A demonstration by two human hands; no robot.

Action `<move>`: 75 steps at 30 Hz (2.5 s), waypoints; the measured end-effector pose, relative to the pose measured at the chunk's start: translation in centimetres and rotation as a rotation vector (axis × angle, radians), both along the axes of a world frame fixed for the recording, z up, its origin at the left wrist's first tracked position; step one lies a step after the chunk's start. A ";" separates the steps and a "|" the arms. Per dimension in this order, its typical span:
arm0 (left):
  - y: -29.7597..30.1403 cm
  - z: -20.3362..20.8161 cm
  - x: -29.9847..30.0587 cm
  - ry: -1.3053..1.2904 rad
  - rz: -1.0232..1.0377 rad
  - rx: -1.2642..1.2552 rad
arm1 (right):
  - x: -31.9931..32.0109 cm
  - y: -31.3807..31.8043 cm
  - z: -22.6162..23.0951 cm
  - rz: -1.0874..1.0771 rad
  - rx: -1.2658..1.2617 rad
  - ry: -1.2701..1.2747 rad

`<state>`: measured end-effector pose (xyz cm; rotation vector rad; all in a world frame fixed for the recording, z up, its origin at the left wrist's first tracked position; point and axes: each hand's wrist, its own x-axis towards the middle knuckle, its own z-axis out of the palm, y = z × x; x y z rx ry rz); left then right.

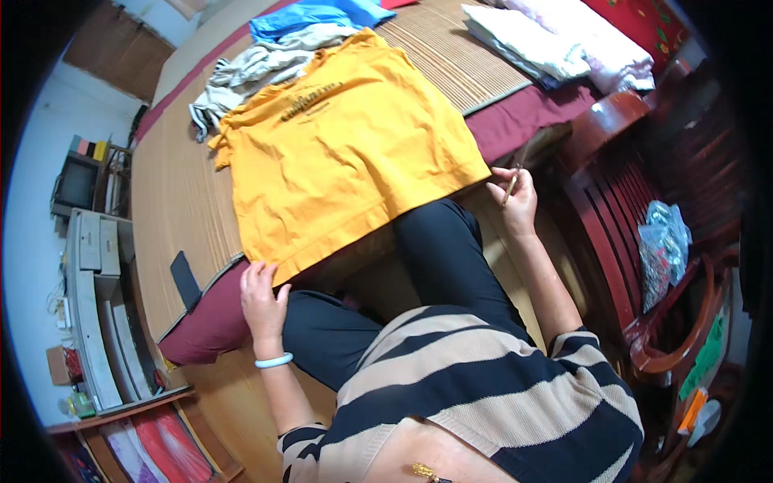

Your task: Cutting a yellow t-shirt with scissors while sitting near a bed.

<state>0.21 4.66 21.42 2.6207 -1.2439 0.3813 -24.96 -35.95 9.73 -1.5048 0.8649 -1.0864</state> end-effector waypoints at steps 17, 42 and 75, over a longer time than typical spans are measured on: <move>1.2 -0.1 1.9 0.172 -0.034 -0.263 | 2.3 -2.5 3.1 0.089 -0.126 -0.103; -0.7 -4.2 11.1 0.726 0.258 -0.869 | 12.4 -14.2 4.4 0.226 0.012 0.182; 1.3 -5.0 10.4 0.924 0.225 -0.975 | 9.5 -6.3 4.3 0.003 0.073 -0.249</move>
